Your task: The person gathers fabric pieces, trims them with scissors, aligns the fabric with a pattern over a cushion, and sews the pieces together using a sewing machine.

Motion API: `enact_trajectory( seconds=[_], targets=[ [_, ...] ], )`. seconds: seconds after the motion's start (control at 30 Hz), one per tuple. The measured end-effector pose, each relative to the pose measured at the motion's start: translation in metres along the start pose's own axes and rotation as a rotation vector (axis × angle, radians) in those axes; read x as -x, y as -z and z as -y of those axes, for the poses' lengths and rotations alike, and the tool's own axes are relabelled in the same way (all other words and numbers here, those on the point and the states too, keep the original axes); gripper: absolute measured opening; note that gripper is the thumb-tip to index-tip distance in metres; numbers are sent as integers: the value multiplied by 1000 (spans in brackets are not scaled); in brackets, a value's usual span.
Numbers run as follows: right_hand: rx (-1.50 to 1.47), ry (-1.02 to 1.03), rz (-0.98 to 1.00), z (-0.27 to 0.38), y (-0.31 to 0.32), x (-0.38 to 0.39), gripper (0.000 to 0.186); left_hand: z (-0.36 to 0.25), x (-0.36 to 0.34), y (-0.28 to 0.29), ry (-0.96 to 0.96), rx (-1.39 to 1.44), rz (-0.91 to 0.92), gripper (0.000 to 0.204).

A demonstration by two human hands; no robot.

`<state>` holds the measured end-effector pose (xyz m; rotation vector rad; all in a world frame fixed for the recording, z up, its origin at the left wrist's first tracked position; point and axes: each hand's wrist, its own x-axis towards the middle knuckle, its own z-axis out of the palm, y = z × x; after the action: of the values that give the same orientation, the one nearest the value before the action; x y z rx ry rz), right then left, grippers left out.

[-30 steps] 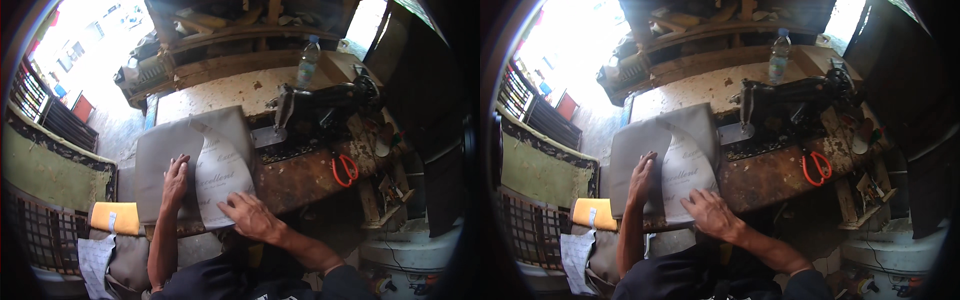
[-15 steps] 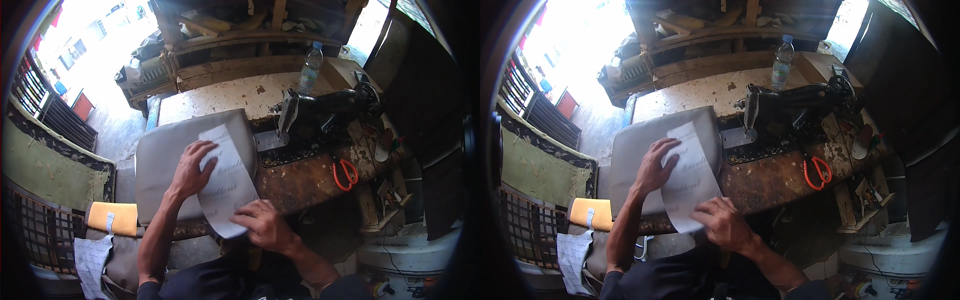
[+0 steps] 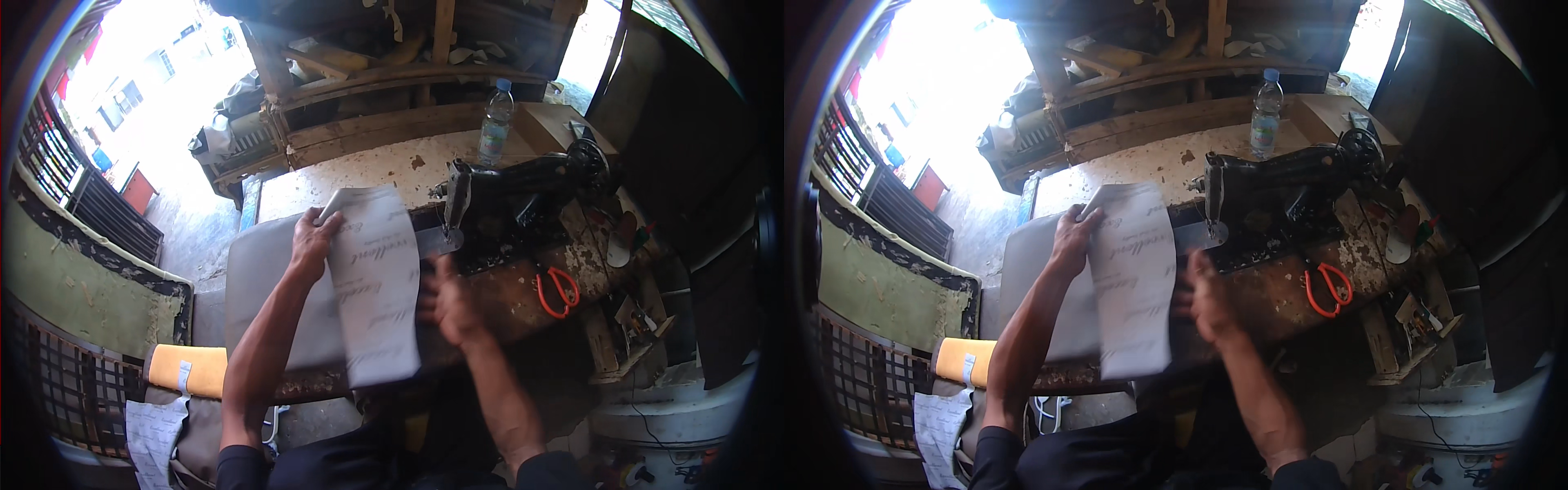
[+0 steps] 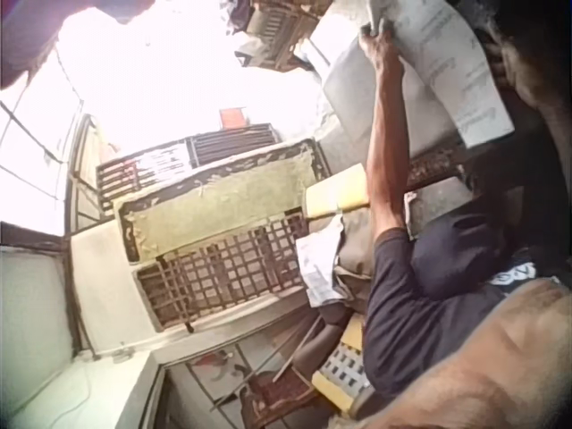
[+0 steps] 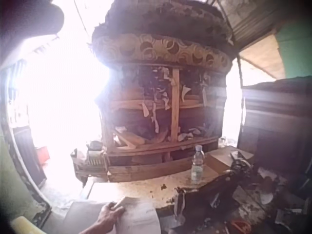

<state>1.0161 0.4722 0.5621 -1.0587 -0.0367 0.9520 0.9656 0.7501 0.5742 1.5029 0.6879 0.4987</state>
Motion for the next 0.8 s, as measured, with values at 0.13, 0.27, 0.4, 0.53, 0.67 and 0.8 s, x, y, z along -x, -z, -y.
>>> enact_trajectory(
  seconds=[0.13, 0.27, 0.4, 0.53, 0.67, 0.8],
  targets=[
    [518, 405, -6, -60, -15, -26, 80, 39, -37, 21, -110, -699, -53, 56],
    [543, 460, -58, -55, -34, -21, 72, 16, -29, 0, -235, -727, -117, 68],
    [746, 461, -136, -72, -49, -13, 51, 12, -38, -7, -607, -1120, -130, 65],
    [750, 456, -194, -69, -57, -6, 50, 17, -44, -24, -706, -1174, 284, 47],
    [791, 416, -199, -68, -61, -9, 50, 27, -47, -28, -656, -1124, 354, 46],
    [798, 453, -186, -66, -59, -6, 50, 31, -46, -26, -676, -1140, 329, 47]
  ],
)
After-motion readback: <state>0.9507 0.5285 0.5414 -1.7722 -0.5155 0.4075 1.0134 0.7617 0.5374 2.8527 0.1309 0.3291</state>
